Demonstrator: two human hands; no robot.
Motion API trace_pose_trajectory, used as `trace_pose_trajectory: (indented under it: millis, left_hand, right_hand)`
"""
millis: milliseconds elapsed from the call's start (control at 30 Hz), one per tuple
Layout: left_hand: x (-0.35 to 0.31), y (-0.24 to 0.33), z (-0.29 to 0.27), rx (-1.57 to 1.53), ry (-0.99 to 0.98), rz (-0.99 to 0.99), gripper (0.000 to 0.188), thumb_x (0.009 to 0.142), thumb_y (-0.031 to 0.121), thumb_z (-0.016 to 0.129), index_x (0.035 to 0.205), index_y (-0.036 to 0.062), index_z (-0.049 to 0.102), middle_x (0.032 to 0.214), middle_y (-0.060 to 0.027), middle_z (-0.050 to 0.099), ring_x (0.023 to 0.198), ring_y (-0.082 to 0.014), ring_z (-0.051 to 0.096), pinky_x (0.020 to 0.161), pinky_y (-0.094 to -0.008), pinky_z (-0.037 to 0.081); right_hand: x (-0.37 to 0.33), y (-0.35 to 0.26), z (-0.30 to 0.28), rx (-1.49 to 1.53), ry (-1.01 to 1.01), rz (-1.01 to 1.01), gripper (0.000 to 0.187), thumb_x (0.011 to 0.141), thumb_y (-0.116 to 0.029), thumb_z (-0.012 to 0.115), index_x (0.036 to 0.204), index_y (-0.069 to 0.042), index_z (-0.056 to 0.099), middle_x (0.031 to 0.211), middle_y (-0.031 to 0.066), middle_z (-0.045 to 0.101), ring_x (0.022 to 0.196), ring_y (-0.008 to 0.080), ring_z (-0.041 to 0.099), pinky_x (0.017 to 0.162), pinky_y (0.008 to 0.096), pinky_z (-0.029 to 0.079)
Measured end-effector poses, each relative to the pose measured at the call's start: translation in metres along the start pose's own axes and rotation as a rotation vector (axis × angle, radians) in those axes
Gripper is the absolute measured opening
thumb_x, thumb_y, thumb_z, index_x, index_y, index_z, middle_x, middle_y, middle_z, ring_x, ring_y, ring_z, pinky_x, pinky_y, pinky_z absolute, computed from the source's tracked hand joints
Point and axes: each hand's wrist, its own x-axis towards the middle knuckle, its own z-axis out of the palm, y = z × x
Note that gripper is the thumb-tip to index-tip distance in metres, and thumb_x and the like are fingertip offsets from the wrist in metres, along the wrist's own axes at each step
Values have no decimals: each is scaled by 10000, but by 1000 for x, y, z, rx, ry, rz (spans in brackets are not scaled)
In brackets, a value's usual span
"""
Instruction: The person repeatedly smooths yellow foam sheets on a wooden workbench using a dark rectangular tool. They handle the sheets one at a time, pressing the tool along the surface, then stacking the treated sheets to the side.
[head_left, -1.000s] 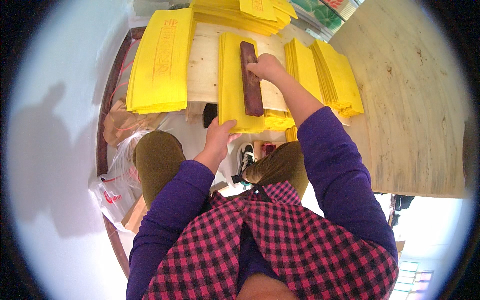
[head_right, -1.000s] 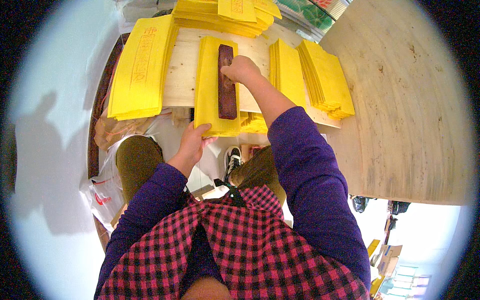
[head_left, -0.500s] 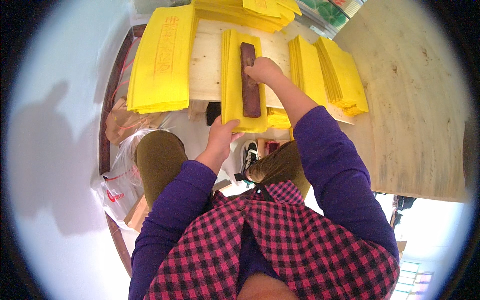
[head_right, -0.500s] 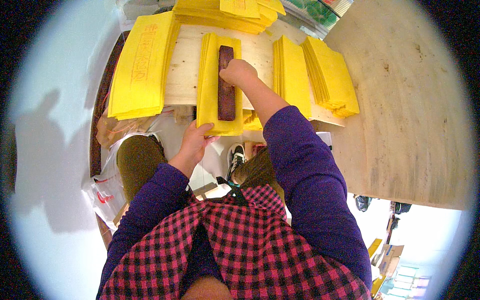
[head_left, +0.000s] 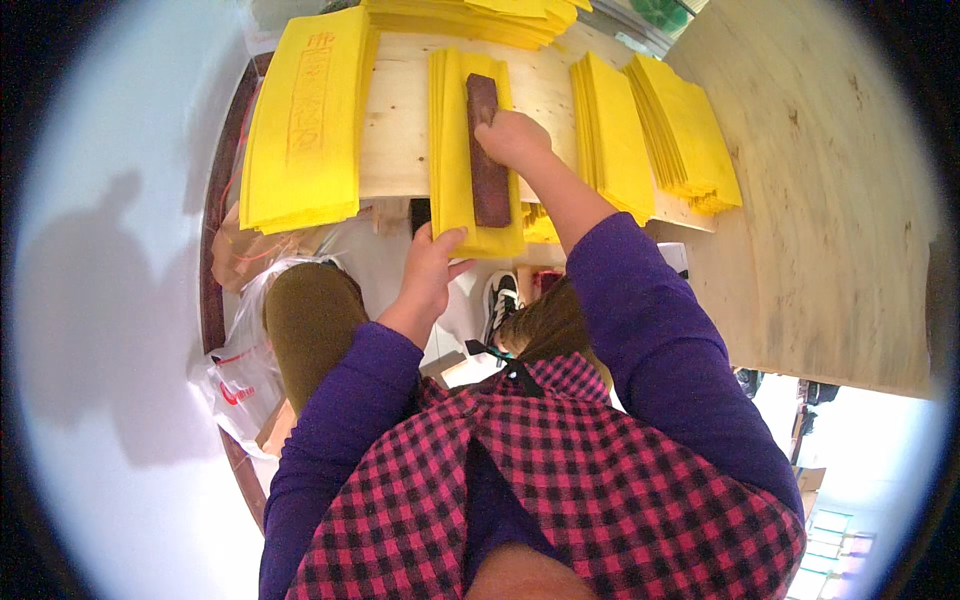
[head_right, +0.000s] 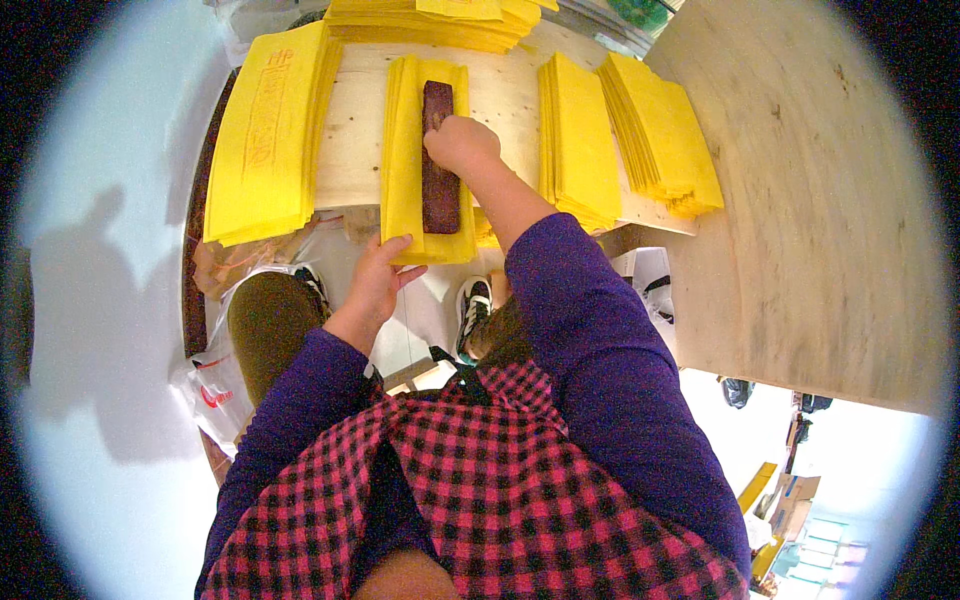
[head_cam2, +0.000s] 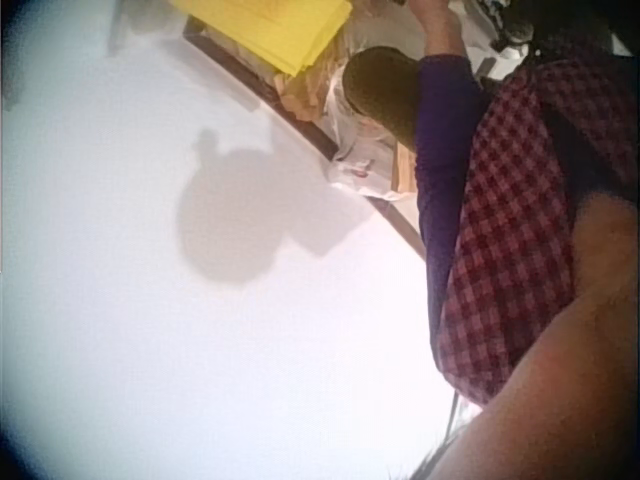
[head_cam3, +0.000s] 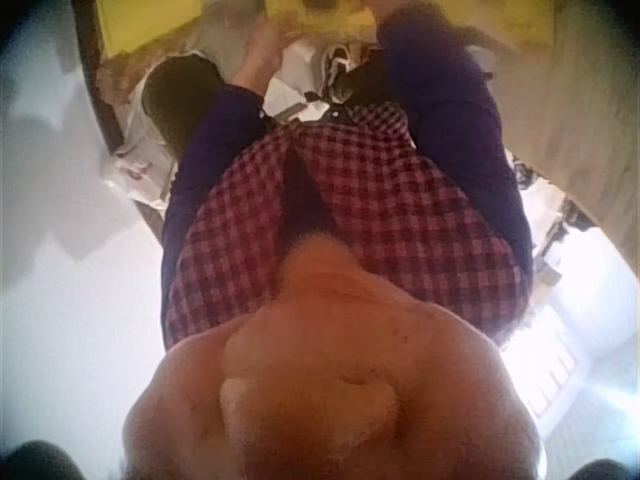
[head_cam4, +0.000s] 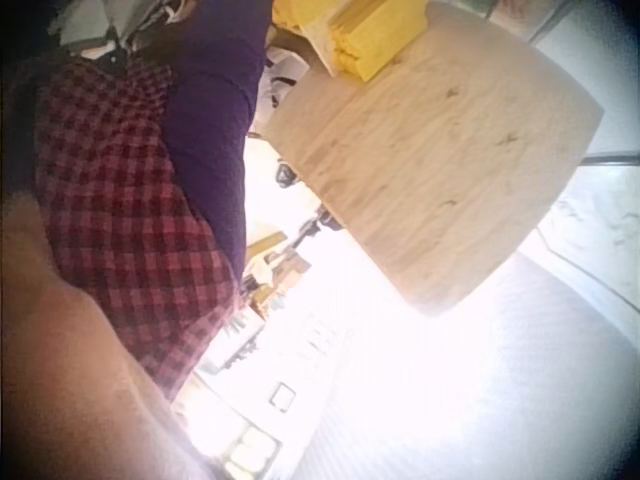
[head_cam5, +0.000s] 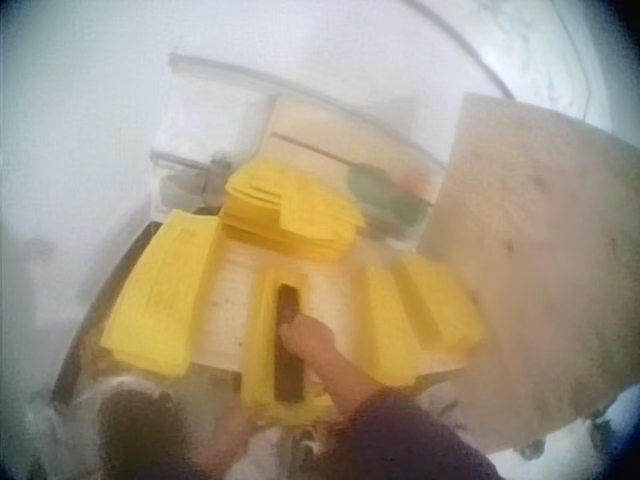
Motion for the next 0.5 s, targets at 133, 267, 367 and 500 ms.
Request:
trace_pose_trajectory:
  millis: [133, 267, 367, 500]
  left_hand:
    - [-4, 2, -2, 115, 45, 52, 399, 817, 193, 552, 1155, 44, 401, 1100, -92, 515, 980, -206, 526, 797, -360, 462]
    - [-12, 5, -2, 200, 102, 134, 474, 822, 214, 552, 1214, 37, 354, 1167, -105, 463, 1049, -206, 477, 841, -362, 424]
    - [-14, 5, -1, 237, 133, 212, 534, 816, 204, 563, 1256, 23, 321, 1194, -113, 437, 1079, -208, 443, 880, -355, 387]
    - [-11, 4, -4, 449, 230, 438, 534, 806, 172, 580, 1257, 6, 349, 1177, -120, 452, 1069, -209, 446, 887, -319, 374]
  right_hand:
    - [-2, 11, -5, 64, 35, -27, 432, 763, -337, 451, 959, 6, 628, 968, 206, 616, 905, 338, 596, 798, 412, 465]
    - [-6, 35, -19, 299, 167, -24, 476, 769, -386, 452, 923, 31, 621, 965, 233, 605, 905, 356, 584, 790, 426, 456]
    - [-21, 61, -25, 735, 225, -55, 451, 774, -374, 507, 866, 55, 609, 813, 208, 625, 745, 288, 621, 666, 377, 480]
    - [-51, 94, -15, 1172, 331, -90, 311, 830, -286, 537, 818, 23, 581, 646, 61, 567, 538, 134, 525, 499, 258, 417]
